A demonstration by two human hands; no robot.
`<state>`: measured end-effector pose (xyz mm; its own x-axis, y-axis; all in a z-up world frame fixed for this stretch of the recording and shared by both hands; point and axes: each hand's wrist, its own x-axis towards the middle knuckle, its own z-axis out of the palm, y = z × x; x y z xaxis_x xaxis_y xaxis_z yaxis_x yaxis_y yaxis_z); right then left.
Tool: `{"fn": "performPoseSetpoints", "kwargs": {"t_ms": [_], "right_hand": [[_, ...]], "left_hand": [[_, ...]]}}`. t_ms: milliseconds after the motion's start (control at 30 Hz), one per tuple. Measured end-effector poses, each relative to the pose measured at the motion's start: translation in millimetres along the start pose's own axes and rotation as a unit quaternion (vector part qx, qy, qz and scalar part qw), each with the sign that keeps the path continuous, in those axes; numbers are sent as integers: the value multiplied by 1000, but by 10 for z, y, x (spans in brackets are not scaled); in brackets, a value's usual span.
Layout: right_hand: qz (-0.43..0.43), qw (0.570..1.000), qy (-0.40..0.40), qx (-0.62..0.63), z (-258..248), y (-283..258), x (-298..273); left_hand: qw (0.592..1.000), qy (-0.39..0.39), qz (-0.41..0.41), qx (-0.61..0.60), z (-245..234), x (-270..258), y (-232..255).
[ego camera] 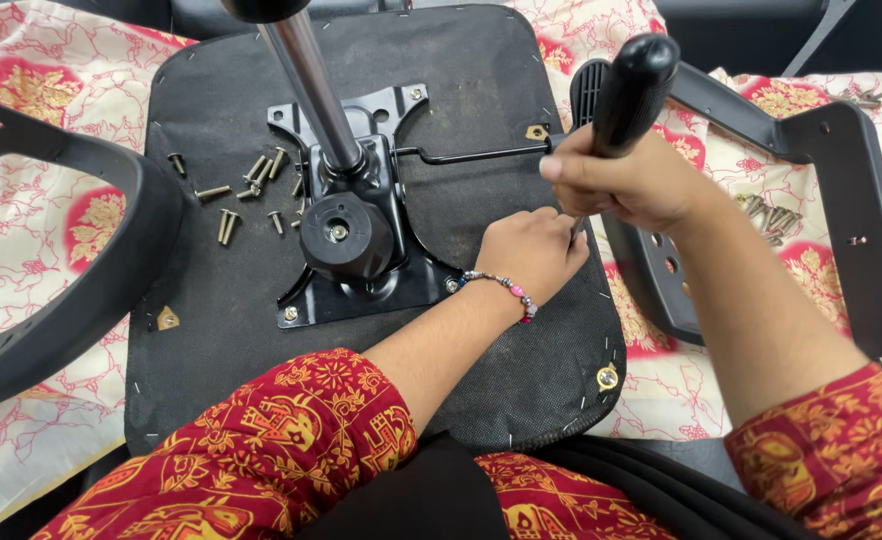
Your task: The person uses a screwdriver to tighten screws into the underside of an office chair seat, securing the gas lift mechanism to the seat base. The person works methodically, tightening each screw in turn.
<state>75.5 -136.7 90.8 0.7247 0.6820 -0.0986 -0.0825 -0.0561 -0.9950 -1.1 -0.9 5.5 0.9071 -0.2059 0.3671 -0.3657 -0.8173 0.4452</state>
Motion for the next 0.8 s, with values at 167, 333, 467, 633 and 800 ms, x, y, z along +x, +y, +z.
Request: {"fn": "performPoseSetpoints", "kwargs": {"t_ms": [167,333,467,633,800], "right_hand": [[-98,968,180,142,196,186,-144],[-135,957,242,85,367,233,-183],[-162,953,253,43,500,251,-128],[-182,936,300,-19,619,226,-92],[-209,899,382,-51,719,249,-34]], "left_hand": [[1000,-8,-10,4,-5,0,6],[1000,-4,-8,12,21,2,-1],[1000,-15,-10,11,53,8,-16],[1000,-19,-4,1,75,2,-49],[999,-17,2,33,138,9,-67]]}}
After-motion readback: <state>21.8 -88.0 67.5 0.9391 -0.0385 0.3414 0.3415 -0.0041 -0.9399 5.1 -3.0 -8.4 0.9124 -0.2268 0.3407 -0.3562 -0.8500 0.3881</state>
